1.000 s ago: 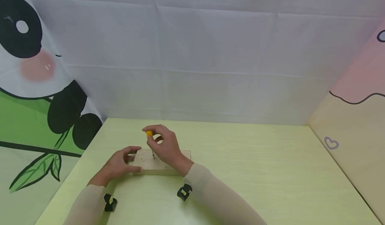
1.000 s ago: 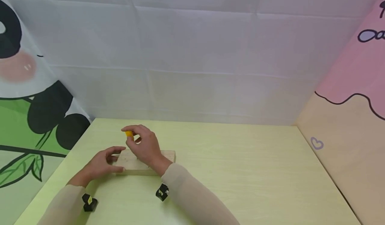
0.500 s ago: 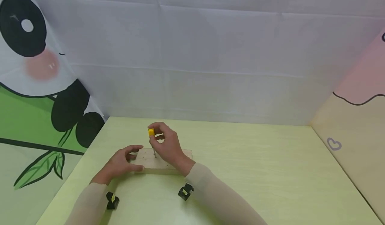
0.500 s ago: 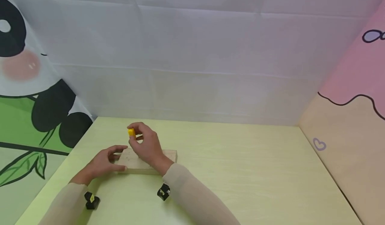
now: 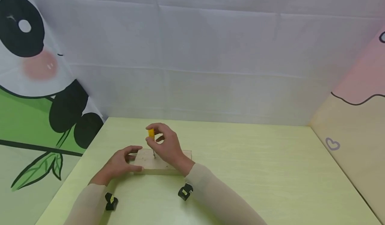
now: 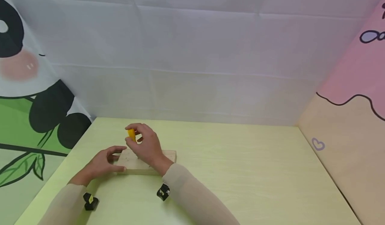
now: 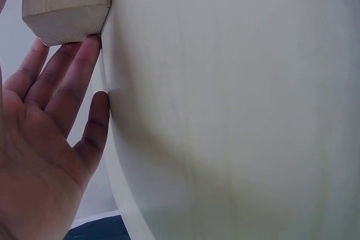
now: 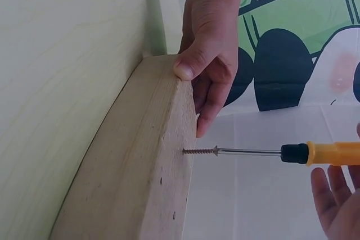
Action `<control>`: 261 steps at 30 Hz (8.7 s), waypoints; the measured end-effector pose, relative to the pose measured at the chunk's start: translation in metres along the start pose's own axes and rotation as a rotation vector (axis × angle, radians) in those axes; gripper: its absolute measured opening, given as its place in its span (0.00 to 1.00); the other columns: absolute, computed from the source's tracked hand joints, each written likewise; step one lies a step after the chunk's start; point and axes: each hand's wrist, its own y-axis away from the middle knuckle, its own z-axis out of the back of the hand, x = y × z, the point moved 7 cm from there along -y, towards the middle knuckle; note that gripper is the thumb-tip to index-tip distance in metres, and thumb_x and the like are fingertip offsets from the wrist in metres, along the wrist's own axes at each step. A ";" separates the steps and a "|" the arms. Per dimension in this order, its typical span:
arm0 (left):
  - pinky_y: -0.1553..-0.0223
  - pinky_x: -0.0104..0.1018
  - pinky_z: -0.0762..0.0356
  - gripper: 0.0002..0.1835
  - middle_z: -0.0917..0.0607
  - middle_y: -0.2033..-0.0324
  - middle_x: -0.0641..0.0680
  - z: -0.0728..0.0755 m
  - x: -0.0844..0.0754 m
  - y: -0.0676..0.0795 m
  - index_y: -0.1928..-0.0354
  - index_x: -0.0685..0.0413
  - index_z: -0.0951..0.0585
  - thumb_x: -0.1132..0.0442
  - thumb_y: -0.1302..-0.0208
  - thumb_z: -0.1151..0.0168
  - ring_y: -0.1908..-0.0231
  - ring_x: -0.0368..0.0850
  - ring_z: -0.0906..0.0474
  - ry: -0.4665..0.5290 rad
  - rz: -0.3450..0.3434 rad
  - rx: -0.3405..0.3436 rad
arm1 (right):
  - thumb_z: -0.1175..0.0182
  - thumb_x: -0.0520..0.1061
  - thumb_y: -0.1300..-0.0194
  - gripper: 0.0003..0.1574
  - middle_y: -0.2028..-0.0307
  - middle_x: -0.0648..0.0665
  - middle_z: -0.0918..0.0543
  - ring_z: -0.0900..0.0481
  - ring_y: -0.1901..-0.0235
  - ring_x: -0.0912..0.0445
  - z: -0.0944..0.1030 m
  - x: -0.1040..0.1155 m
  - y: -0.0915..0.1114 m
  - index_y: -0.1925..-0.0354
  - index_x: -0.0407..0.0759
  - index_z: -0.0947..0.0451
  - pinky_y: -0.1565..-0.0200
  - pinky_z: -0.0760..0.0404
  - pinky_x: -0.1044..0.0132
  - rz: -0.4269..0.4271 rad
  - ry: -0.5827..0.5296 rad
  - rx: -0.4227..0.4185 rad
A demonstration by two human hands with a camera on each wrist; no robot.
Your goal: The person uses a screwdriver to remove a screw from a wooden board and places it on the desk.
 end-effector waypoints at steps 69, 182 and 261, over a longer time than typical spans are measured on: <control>0.46 0.55 0.22 0.46 0.28 0.36 0.61 -0.001 -0.002 -0.001 0.34 0.47 0.31 0.45 0.56 0.23 0.41 0.63 0.26 0.005 -0.008 0.004 | 0.40 0.32 0.38 0.18 0.58 0.34 0.20 0.18 0.60 0.44 0.019 0.027 0.000 0.49 0.33 0.28 0.60 0.15 0.66 -0.108 -0.101 -0.018; 0.62 0.31 0.22 0.06 0.11 0.66 0.50 -0.026 -0.035 -0.008 0.66 0.49 0.12 0.58 0.46 0.28 0.66 0.39 0.20 0.110 -0.125 -0.201 | 0.38 0.28 0.44 0.18 0.66 0.48 0.22 0.22 0.69 0.59 0.159 0.005 0.047 0.53 0.29 0.26 0.68 0.19 0.73 -0.111 -0.199 -0.315; 0.55 0.41 0.20 0.05 0.11 0.67 0.47 -0.021 -0.059 -0.003 0.66 0.45 0.12 0.56 0.44 0.29 0.62 0.42 0.17 -0.073 -0.202 -0.233 | 0.37 0.28 0.43 0.19 0.66 0.50 0.22 0.22 0.68 0.58 0.169 -0.013 0.051 0.52 0.31 0.26 0.67 0.18 0.73 -0.148 -0.149 -0.322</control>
